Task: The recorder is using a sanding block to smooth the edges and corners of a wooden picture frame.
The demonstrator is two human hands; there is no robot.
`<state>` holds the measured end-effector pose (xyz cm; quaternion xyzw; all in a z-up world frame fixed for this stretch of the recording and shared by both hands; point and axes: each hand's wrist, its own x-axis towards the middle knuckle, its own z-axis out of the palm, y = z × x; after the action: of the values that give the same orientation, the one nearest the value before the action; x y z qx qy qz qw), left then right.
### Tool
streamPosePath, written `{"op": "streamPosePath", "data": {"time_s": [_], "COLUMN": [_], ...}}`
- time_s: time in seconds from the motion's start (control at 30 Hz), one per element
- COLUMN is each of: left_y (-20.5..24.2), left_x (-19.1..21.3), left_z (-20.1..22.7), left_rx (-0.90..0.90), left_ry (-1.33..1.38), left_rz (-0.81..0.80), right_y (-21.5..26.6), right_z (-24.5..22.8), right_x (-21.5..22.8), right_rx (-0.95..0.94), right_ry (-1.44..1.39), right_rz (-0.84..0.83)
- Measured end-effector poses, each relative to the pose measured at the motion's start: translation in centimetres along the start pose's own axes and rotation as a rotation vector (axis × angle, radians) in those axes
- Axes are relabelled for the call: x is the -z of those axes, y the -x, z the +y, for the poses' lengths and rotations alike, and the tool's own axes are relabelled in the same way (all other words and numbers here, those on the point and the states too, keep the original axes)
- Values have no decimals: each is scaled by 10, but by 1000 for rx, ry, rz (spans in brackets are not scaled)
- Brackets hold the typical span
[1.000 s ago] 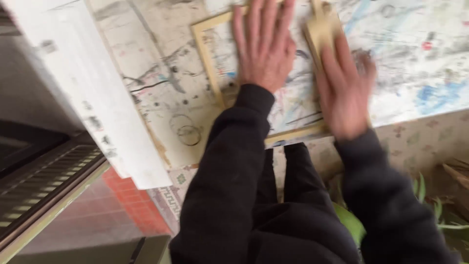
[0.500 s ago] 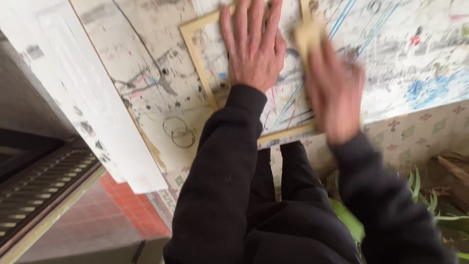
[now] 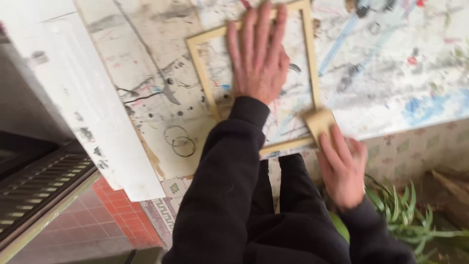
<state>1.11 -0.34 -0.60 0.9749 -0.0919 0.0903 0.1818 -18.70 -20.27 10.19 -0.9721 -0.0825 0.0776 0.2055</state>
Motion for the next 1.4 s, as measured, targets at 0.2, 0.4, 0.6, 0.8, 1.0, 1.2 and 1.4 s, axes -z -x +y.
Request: {"op": "streamPosePath", "data": {"time_s": [0.2,0.4,0.6,0.8,1.0,1.2,1.4], "left_y": [7,-3,6,2,17,6,-4], "left_x": [3,4,4,2,-4,-1,22], "left_z": [-2,-3,-2,-4,-4,-4,4], "left_rx": [-15,-22,-17,-13,-23,-11,-5], "left_ry": [17,-41,-5,-29,42,-26,-21], "left_rz": [-29,18,-59,-42,8,-13,-80], "right_y": [-142,-8,-148,-16,-123,-11,-150], "right_z": [14,14,16,4,6,2,20], "right_x": [-6,4,-10,8,-2,6,-10], "right_rx": [159,75,123,-12,125,-16,160], "right_ry": [2,12,-24,44,42,38,52], "right_rz": [136,-1,125,-82,78,-30,132]}}
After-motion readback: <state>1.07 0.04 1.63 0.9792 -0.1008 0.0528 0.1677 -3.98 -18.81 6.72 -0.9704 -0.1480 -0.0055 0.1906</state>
